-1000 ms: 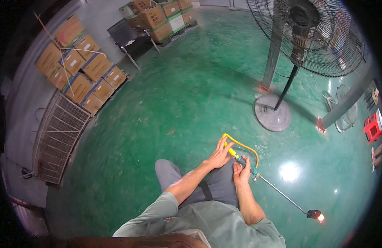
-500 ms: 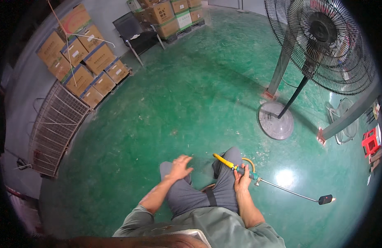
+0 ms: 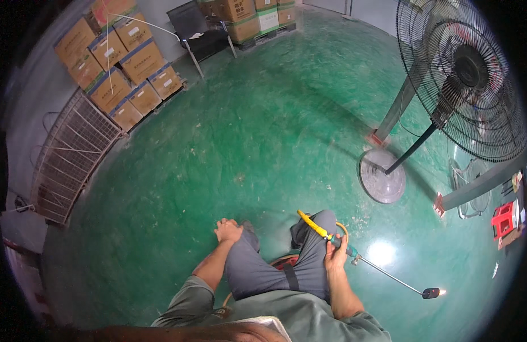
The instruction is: Using a blowtorch to heat or melt material on the floor.
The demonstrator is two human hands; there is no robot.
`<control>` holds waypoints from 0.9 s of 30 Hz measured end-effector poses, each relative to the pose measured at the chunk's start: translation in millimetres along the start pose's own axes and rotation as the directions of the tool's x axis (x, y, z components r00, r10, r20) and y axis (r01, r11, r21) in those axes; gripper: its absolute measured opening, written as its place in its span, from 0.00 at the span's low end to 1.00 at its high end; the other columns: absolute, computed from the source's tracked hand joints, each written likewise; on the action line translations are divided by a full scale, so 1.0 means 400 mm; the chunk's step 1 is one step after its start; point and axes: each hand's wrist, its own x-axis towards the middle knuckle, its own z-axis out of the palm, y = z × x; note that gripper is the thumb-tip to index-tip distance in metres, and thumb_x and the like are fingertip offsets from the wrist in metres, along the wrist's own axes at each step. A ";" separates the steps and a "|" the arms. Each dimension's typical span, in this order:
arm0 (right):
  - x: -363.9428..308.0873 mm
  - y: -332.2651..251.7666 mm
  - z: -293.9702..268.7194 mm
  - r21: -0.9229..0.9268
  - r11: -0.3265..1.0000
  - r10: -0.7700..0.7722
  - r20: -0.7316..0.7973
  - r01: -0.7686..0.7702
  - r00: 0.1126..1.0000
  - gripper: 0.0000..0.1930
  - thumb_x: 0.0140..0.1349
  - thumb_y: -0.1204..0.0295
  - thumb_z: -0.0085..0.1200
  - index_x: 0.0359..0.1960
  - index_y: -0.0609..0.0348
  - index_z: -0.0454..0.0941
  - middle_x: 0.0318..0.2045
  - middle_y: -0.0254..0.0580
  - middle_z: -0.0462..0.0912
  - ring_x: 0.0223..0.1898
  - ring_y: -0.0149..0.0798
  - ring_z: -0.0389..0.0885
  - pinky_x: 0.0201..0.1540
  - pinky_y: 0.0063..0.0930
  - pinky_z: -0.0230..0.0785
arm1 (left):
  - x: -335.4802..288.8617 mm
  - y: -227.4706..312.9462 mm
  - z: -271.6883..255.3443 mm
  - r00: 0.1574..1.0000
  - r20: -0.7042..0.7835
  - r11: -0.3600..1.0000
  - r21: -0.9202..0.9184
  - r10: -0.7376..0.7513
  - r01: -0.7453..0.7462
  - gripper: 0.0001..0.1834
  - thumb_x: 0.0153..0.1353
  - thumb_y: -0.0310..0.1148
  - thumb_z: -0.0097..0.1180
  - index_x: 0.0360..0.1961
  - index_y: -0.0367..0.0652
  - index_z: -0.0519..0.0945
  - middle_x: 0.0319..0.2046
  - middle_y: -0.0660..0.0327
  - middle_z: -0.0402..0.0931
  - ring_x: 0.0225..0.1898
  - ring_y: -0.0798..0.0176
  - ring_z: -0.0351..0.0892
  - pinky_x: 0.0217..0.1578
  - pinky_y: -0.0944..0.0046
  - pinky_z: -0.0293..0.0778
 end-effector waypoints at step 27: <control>0.046 0.012 -0.013 -0.015 0.999 0.052 0.002 -0.052 0.999 0.15 0.68 0.62 0.64 0.51 0.53 0.78 0.46 0.34 0.83 0.48 0.41 0.87 0.37 0.22 0.85 | 0.013 0.004 -0.032 0.996 0.066 0.998 -0.009 -0.057 0.058 0.27 0.61 0.55 0.55 0.54 0.50 0.86 0.62 0.58 0.74 0.67 0.50 0.66 0.66 0.44 0.63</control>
